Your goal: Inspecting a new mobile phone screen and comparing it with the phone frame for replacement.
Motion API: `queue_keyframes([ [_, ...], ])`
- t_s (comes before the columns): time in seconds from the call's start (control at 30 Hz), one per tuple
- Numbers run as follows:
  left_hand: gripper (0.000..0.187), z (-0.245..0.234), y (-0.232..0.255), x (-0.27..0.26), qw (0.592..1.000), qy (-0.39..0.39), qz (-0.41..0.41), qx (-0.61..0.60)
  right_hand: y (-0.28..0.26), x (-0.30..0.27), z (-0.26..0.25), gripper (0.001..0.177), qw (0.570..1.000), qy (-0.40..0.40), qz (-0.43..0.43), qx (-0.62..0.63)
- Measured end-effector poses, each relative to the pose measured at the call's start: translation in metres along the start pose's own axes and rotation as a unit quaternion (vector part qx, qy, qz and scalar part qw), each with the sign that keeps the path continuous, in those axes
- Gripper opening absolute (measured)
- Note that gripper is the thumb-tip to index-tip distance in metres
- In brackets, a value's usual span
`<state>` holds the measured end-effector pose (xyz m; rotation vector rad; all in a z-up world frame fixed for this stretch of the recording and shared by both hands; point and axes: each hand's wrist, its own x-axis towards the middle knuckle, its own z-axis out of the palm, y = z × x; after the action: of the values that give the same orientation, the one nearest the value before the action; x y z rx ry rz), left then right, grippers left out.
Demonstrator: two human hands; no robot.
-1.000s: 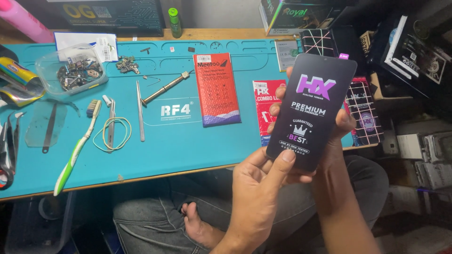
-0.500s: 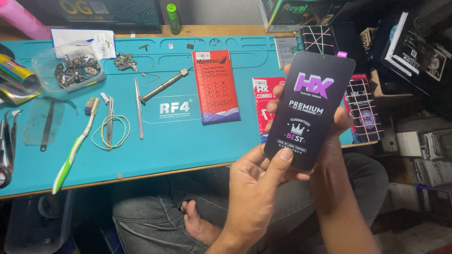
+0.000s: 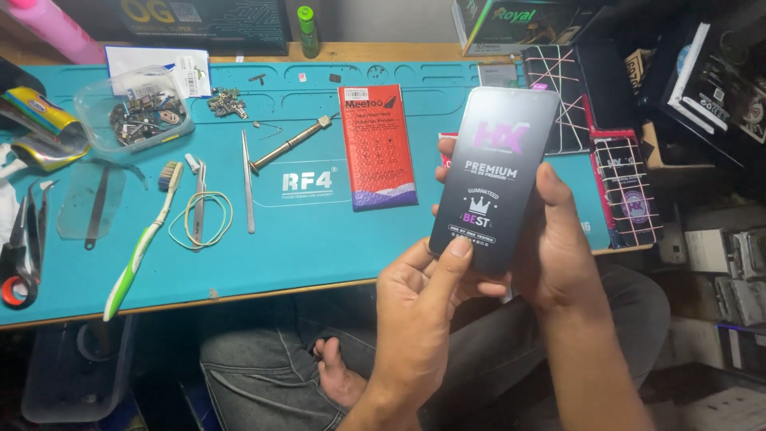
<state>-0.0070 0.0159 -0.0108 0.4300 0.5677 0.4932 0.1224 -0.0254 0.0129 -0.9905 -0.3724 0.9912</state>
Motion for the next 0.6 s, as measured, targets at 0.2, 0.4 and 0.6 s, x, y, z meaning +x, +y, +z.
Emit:
queue_keyframes([
  [0.2,0.03,-0.006,0.008,0.003,0.993,0.049,0.057,0.097,-0.008,-0.011,0.018,0.068,1.0,-0.007,0.0,-0.021],
  [0.4,0.028,-0.014,0.007,0.003,0.987,0.046,0.096,0.12,-0.006,-0.011,0.028,0.07,0.996,-0.005,0.0,-0.09],
  [0.6,0.024,-0.021,0.005,0.007,0.991,0.04,0.086,0.096,0.003,-0.009,0.028,0.078,0.994,0.023,-0.023,-0.102],
])
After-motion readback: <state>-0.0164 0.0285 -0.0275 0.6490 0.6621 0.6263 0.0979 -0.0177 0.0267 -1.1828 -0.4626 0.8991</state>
